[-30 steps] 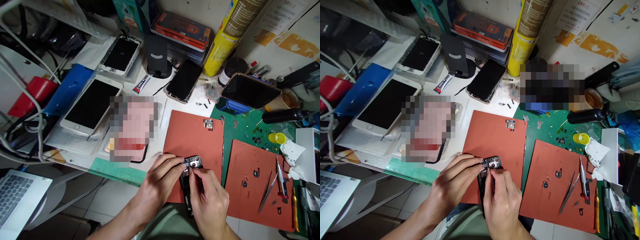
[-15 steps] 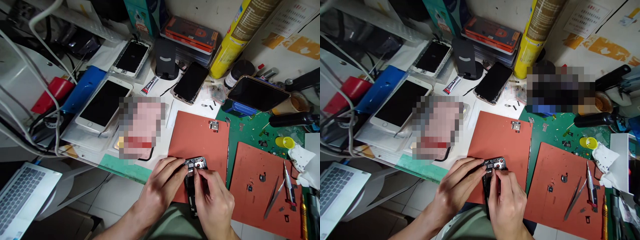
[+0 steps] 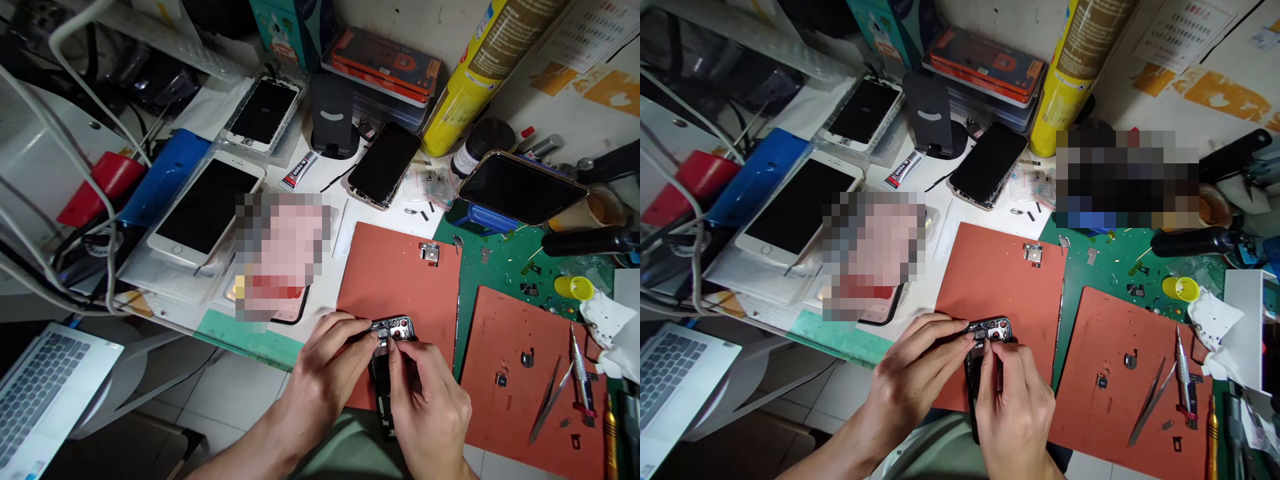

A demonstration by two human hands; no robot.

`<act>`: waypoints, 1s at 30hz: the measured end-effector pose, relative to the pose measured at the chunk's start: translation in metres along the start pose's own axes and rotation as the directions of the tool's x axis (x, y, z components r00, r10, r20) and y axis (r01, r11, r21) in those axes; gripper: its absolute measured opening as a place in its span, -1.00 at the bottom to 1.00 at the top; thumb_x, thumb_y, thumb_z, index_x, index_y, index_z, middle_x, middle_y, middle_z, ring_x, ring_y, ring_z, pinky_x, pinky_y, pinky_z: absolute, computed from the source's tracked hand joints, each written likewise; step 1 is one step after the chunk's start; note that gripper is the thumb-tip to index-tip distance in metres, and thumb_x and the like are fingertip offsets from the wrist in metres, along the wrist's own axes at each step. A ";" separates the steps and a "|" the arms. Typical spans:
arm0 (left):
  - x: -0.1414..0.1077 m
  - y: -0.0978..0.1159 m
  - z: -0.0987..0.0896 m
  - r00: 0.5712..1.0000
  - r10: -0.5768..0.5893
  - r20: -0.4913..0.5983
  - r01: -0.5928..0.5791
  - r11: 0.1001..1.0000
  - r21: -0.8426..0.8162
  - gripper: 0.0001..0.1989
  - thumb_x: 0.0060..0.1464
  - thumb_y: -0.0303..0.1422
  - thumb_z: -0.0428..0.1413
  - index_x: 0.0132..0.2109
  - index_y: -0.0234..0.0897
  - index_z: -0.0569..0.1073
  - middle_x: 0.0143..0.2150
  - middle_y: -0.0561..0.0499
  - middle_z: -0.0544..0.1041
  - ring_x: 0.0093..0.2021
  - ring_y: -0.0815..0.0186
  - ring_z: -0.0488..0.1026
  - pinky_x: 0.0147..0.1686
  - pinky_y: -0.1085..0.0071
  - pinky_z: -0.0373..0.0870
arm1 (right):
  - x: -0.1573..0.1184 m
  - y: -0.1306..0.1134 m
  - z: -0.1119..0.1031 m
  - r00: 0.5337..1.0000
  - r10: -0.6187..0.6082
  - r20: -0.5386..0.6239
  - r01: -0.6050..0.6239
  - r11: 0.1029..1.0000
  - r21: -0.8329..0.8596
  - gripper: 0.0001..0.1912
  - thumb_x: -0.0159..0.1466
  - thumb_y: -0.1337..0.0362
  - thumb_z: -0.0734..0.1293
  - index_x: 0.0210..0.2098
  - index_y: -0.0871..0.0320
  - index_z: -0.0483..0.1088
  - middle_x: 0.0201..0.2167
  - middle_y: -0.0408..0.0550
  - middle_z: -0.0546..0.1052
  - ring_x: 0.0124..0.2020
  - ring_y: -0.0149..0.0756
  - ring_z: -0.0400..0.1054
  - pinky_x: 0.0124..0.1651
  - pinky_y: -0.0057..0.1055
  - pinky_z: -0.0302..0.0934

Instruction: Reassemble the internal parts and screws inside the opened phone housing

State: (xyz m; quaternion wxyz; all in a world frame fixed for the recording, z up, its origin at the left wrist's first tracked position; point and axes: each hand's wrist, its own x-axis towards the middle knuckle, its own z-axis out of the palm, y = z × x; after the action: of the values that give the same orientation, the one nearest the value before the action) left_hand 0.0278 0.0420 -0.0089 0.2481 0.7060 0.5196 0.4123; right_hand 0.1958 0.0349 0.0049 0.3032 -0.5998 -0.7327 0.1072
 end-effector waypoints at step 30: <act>0.009 -0.008 0.000 0.989 0.149 0.001 -0.149 0.982 0.118 -0.76 0.29 -0.68 0.17 -0.03 -0.33 0.63 -0.13 -0.07 0.59 -0.11 0.24 0.52 -0.09 0.26 0.55 | -0.005 -0.005 0.008 0.997 0.071 -0.017 -0.069 0.992 0.105 -0.87 0.45 0.49 0.32 -0.11 0.18 0.48 -0.37 -0.06 0.52 -0.41 -0.32 0.49 -0.30 -0.42 0.41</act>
State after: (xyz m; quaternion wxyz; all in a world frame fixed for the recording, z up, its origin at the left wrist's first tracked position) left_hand 0.0244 0.0529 -0.0124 0.1727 0.7547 0.4895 0.4011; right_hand 0.1880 0.0309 -0.0001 0.3377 -0.6095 -0.7016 0.1495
